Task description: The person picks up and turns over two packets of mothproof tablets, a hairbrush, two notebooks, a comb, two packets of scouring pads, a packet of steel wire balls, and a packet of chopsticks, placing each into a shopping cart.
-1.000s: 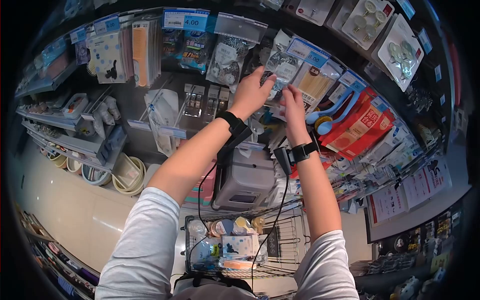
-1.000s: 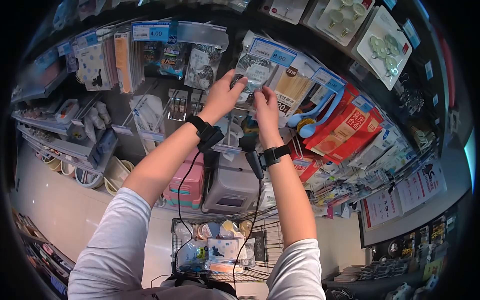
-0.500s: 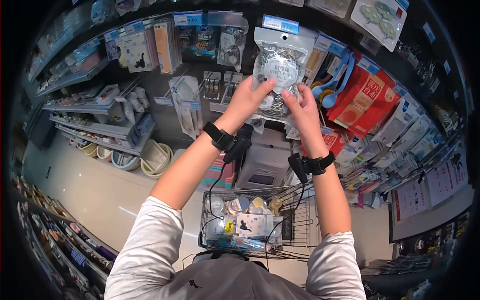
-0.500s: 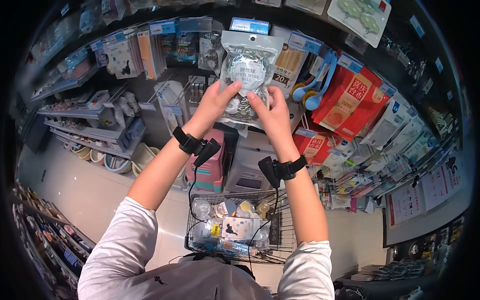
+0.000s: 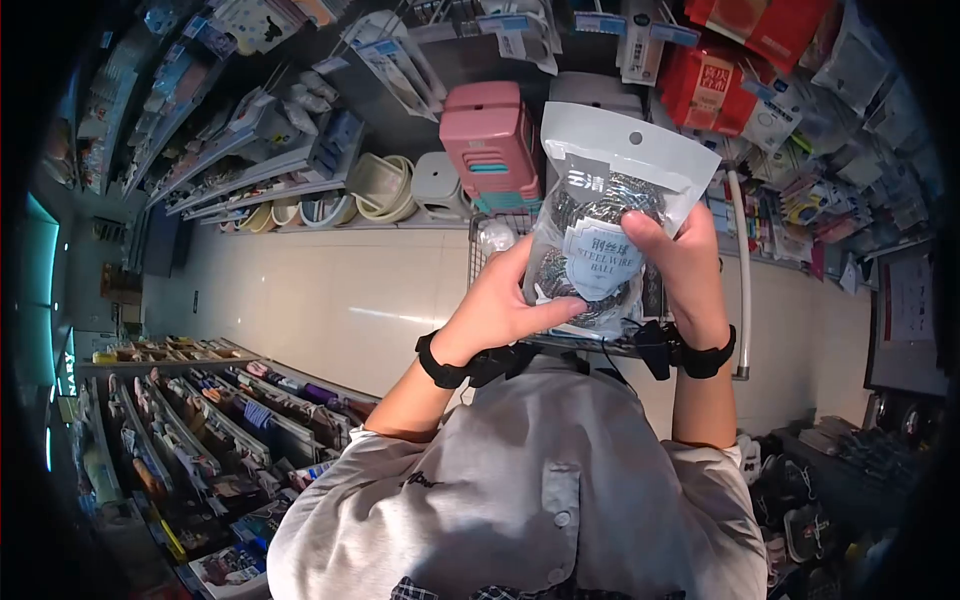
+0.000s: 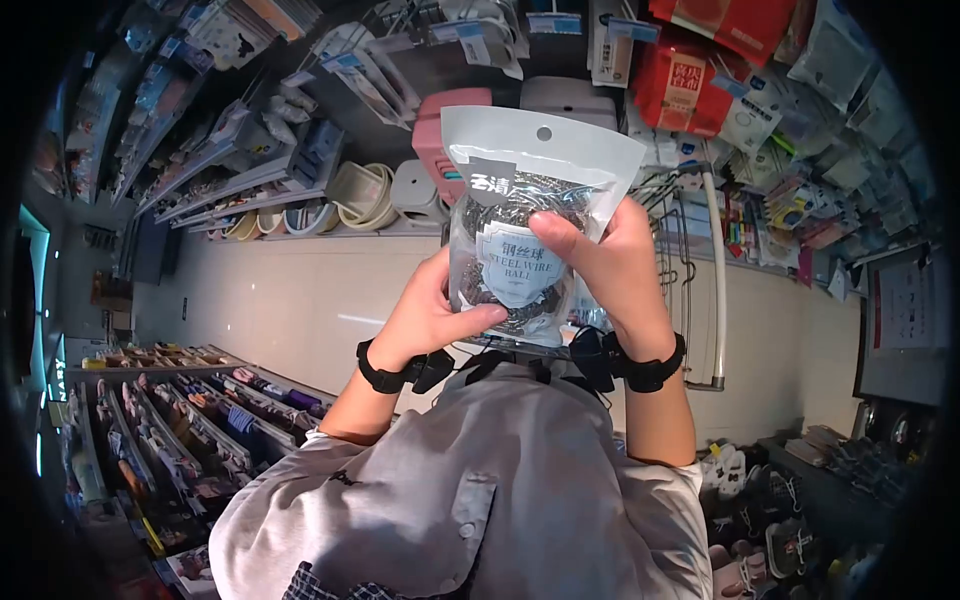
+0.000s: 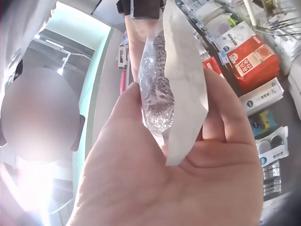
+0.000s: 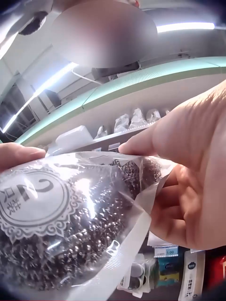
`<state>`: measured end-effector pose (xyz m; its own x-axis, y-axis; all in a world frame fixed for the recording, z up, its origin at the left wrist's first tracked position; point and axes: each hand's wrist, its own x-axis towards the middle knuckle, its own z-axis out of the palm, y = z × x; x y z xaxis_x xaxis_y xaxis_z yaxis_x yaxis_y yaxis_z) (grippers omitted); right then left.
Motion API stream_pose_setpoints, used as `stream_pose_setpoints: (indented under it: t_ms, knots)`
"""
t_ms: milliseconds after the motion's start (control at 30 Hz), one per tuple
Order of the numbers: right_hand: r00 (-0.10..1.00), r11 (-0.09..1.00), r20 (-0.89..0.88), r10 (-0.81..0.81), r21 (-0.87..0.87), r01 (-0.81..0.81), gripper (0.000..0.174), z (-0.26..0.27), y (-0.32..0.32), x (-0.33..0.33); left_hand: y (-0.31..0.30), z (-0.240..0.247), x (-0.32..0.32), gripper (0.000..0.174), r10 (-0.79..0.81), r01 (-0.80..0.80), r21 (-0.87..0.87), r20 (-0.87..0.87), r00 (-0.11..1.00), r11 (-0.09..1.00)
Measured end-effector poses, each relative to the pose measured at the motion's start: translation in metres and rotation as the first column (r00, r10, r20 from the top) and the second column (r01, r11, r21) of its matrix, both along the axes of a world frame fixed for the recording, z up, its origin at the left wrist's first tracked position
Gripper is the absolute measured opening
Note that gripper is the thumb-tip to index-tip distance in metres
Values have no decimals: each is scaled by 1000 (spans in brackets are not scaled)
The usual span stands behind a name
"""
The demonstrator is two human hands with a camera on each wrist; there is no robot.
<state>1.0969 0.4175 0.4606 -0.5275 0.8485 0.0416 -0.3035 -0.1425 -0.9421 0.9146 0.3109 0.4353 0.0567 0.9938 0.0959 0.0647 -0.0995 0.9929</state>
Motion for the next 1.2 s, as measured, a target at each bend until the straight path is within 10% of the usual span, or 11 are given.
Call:
stream_pose_setpoints:
  t_ms: [333,667,733,1000,1200]
  knots:
    - [998,998,39,47,-51,-45,55,-40,-15,37,-21,-17,20,65,12,-9,12,-247,969,1000]
    - [950,921,-301,80,-343,-187,45,-84,1,27,-36,-2,31,79,61,-45,99,-173,983,994]
    - [793,897,-583,179,-235,-376,57,-127,9,31,-34,9,28,71,58,38,195,-465,884,980]
    - [221,752,-887,406,187,-632,51,-160,26,29,-36,6,40,40,198,74,467,-508,838,881]
    - [237,768,-851,469,260,-585,53,-152,21,29,-34,3,51,38,250,63,553,-471,846,831]
